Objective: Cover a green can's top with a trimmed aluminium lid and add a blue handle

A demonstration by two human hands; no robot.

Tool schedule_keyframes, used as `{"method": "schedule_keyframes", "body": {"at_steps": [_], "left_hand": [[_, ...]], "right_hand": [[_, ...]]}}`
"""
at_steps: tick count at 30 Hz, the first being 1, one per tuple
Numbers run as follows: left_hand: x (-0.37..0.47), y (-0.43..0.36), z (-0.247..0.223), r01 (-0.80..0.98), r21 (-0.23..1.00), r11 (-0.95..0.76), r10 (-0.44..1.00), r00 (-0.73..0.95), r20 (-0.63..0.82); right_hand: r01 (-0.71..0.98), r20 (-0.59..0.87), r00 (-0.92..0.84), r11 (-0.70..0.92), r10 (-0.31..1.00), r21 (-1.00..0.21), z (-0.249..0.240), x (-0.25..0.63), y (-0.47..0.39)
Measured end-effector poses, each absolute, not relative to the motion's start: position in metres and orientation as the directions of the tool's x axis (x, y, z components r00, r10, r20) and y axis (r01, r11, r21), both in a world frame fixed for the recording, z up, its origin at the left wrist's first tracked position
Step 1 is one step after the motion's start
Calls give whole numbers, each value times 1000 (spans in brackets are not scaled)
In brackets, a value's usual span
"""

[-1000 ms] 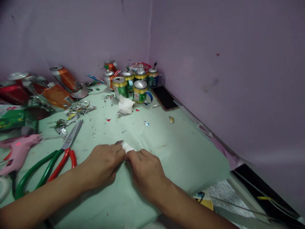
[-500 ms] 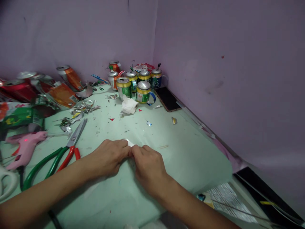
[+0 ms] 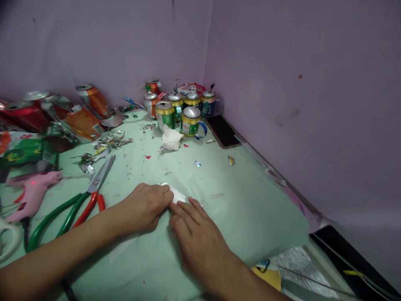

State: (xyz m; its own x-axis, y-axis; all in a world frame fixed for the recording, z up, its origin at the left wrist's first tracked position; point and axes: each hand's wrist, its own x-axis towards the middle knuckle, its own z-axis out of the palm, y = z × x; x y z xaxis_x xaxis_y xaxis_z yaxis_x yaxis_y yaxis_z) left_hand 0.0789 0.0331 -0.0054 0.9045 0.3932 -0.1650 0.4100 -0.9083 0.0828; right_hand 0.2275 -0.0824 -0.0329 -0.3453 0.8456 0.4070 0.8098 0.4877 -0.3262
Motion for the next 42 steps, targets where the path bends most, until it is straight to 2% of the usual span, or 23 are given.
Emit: {"method": "schedule_keyframes", "body": {"at_steps": [11,19,24,30,32,35,37,40,42], "left_hand": [[78,33,-7,415,70,-907,402,904,-147],[77,32,-9,396,75,-915,388,916,-99],[76,34,-15,416,130,-900,415,909,-40],[58,39,-2,461,272,-845,500,860,97],[50,30,6,452,289,-844,516,831,209],[46,7,6,364,218,-906,420,839,346],[48,-8,-2,342,95,-935,352,859,370],[55,-21,-19,408,-62,-911,361,862,356],[60,-24,-27,464,-102,-880,408,848,339]], "right_hand": [[858,339,-426,494,839,-143,-31,221,-84],[843,256,-435,491,863,-220,-27,227,-78],[833,238,-428,483,872,-271,-28,226,-77],[846,226,-403,455,887,-278,-28,223,-79],[845,234,-395,451,889,-286,-28,223,-79],[843,259,-376,445,890,-302,-29,223,-78],[838,271,-376,450,886,-309,-29,224,-78],[833,266,-380,453,886,-317,-28,224,-78],[832,261,-383,453,886,-318,-28,224,-78]]}}
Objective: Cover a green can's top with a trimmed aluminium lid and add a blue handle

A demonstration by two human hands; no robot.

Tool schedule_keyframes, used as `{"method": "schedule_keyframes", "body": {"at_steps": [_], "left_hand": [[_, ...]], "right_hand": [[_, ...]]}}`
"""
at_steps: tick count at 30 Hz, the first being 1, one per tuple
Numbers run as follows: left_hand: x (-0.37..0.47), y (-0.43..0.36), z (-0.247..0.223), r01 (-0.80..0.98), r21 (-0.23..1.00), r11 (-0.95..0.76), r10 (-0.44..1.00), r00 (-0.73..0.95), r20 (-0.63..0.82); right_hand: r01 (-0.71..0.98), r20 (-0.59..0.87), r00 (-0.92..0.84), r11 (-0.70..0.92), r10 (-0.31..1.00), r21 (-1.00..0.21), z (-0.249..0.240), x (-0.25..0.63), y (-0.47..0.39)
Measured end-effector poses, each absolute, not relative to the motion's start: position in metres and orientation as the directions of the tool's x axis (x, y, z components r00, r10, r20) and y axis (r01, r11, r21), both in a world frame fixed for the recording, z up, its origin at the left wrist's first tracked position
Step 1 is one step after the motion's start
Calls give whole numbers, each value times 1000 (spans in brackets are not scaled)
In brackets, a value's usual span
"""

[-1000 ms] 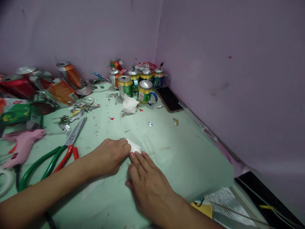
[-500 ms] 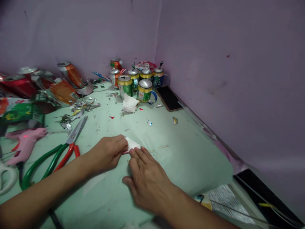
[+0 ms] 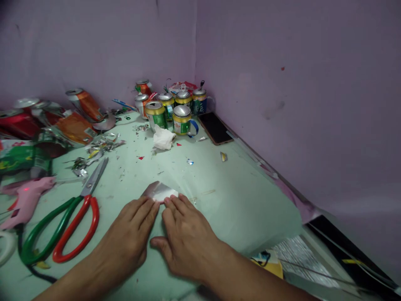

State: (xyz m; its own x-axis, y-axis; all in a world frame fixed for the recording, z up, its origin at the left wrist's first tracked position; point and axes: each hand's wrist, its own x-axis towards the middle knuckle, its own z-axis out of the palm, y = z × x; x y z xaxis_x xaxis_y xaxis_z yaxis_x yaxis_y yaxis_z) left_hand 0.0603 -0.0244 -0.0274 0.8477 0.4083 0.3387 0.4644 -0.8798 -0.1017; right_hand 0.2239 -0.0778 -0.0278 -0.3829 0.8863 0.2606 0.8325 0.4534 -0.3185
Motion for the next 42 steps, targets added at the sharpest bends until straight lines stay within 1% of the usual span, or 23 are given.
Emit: {"method": "schedule_keyframes", "body": {"at_steps": [5,8,10,11,12,17,21,23,26,29,33,36,39,42], "left_hand": [[66,-24,-23,542,-99,-834,498,819,287],[64,-21,-13,593,-18,-805,571,783,246],[62,-19,-11,593,52,-804,590,782,202],[61,-18,-10,586,68,-808,588,789,179],[61,-18,-11,580,63,-812,581,796,170],[67,-26,-13,590,-49,-806,569,795,212],[72,-26,-8,608,-80,-790,590,789,171],[71,-23,-7,580,-106,-808,560,811,168],[68,-19,-9,506,-188,-842,470,859,205],[69,-17,-7,448,-241,-861,414,892,180],[79,-13,3,378,-253,-891,376,925,59],[85,-9,7,352,-262,-899,361,933,14],[86,-7,8,347,-274,-897,358,934,9],[86,-9,7,330,-290,-898,345,939,0]], "right_hand": [[833,282,-364,446,888,-327,-29,223,-79],[836,294,-340,431,893,-340,-29,223,-79],[838,307,-323,421,895,-348,-28,223,-79],[837,310,-319,420,896,-351,-28,223,-78],[836,311,-320,421,895,-352,-27,223,-78],[832,347,-348,457,871,-314,-26,224,-74],[836,357,-350,460,866,-297,-28,223,-74],[848,349,-346,450,871,-280,-28,222,-76],[857,338,-348,443,874,-263,-28,222,-79],[855,335,-338,436,879,-280,-27,223,-80],[845,310,-341,434,888,-313,-25,224,-75],[831,286,-374,455,883,-320,-21,227,-68],[812,220,-413,467,884,-350,-15,232,-60],[800,128,-420,433,898,-416,-9,238,-54]]}}
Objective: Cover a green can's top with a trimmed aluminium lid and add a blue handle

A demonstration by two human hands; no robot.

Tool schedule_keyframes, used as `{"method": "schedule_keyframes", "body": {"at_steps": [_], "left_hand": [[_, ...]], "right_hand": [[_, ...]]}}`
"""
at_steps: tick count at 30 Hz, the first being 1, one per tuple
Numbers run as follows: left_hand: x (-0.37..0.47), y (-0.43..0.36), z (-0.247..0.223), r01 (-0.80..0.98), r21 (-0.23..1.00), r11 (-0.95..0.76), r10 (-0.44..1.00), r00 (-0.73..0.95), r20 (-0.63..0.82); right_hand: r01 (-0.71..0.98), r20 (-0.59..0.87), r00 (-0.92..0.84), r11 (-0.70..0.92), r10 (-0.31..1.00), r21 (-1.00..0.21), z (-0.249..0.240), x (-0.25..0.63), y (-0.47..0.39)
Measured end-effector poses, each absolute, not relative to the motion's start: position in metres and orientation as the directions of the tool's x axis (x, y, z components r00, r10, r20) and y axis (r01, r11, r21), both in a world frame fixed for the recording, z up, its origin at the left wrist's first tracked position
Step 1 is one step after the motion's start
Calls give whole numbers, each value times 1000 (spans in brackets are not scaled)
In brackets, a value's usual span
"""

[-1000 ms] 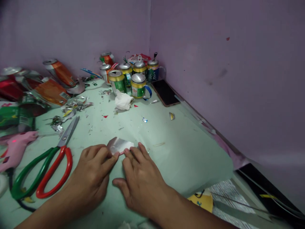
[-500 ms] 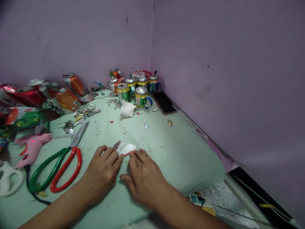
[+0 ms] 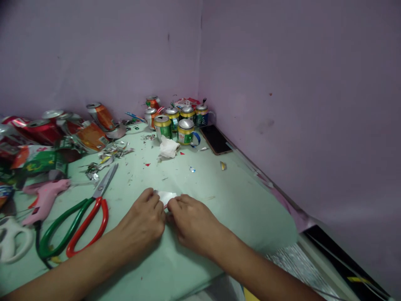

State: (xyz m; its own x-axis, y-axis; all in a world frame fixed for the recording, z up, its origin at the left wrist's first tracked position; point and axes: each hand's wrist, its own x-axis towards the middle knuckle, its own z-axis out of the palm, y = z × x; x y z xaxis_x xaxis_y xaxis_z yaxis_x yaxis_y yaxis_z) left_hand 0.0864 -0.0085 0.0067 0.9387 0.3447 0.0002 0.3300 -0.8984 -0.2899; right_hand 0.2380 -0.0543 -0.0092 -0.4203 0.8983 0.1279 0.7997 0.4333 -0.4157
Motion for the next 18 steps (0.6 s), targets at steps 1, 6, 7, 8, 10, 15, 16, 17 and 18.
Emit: {"method": "schedule_keyframes", "body": {"at_steps": [1,6,7,8,10,15,16,17,18], "left_hand": [[86,-9,7,327,-295,-898,342,940,-1],[83,-7,3,320,-324,-890,337,942,3],[82,-6,2,320,-324,-890,334,942,13],[81,-5,0,325,-320,-890,334,942,28],[80,-3,-3,341,-301,-890,340,939,59],[76,-2,-6,369,-278,-887,353,929,106],[76,-2,-6,371,-271,-888,353,929,114],[75,-1,-6,373,-263,-890,352,928,122],[74,-1,-7,376,-254,-891,353,926,132]], "right_hand": [[797,108,-416,419,903,-436,-8,240,-54],[786,143,-414,433,899,-442,-12,240,-57],[789,163,-414,443,895,-426,-14,239,-58],[794,181,-413,450,893,-408,-16,237,-59],[811,203,-400,449,894,-375,-19,234,-58],[861,182,-367,407,912,-304,-21,230,-53],[864,184,-362,403,914,-302,-21,229,-52],[863,194,-357,402,914,-307,-22,229,-52],[861,207,-348,399,914,-316,-23,229,-52]]}}
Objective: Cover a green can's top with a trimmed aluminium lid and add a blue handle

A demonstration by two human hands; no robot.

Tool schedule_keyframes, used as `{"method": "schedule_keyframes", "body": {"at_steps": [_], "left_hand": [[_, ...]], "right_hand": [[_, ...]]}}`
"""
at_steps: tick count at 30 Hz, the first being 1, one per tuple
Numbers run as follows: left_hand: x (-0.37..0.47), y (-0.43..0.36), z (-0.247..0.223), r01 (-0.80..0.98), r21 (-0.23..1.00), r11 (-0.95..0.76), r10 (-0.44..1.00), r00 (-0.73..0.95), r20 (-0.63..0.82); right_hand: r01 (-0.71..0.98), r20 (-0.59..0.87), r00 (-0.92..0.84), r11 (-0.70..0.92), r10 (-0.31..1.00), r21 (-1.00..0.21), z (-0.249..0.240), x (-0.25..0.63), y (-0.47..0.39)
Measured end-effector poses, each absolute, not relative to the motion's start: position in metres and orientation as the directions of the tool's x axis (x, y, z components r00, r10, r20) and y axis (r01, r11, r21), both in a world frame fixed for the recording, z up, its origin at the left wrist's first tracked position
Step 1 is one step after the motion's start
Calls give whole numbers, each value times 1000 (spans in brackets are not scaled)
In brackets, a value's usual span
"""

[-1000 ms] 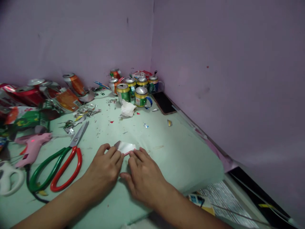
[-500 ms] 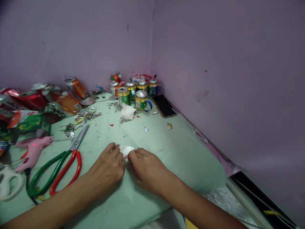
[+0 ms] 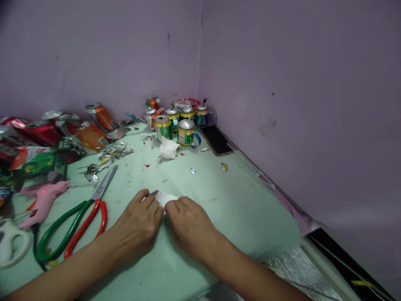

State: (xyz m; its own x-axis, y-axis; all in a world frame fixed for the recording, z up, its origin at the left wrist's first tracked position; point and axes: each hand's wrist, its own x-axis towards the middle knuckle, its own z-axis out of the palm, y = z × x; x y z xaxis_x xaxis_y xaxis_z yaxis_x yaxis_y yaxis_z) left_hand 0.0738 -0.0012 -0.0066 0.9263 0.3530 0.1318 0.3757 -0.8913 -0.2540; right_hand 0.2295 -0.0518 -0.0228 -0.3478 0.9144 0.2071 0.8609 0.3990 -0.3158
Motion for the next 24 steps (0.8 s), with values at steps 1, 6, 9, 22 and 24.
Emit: {"method": "schedule_keyframes", "body": {"at_steps": [1,6,9,22,24], "left_hand": [[73,-1,-7,379,-247,-892,353,925,143],[71,-3,-11,419,-234,-877,377,903,205],[71,-6,-14,451,-225,-864,400,885,237],[68,-6,-19,567,-70,-821,531,802,273],[67,-7,-17,577,-36,-816,550,794,259]], "right_hand": [[858,225,-337,397,914,-325,-24,230,-52],[855,305,-285,385,908,-348,-29,229,-51],[838,303,-278,385,911,-388,-29,229,-51],[795,245,-291,376,925,-475,-23,232,-45],[783,251,-291,380,923,-493,-23,232,-45]]}}
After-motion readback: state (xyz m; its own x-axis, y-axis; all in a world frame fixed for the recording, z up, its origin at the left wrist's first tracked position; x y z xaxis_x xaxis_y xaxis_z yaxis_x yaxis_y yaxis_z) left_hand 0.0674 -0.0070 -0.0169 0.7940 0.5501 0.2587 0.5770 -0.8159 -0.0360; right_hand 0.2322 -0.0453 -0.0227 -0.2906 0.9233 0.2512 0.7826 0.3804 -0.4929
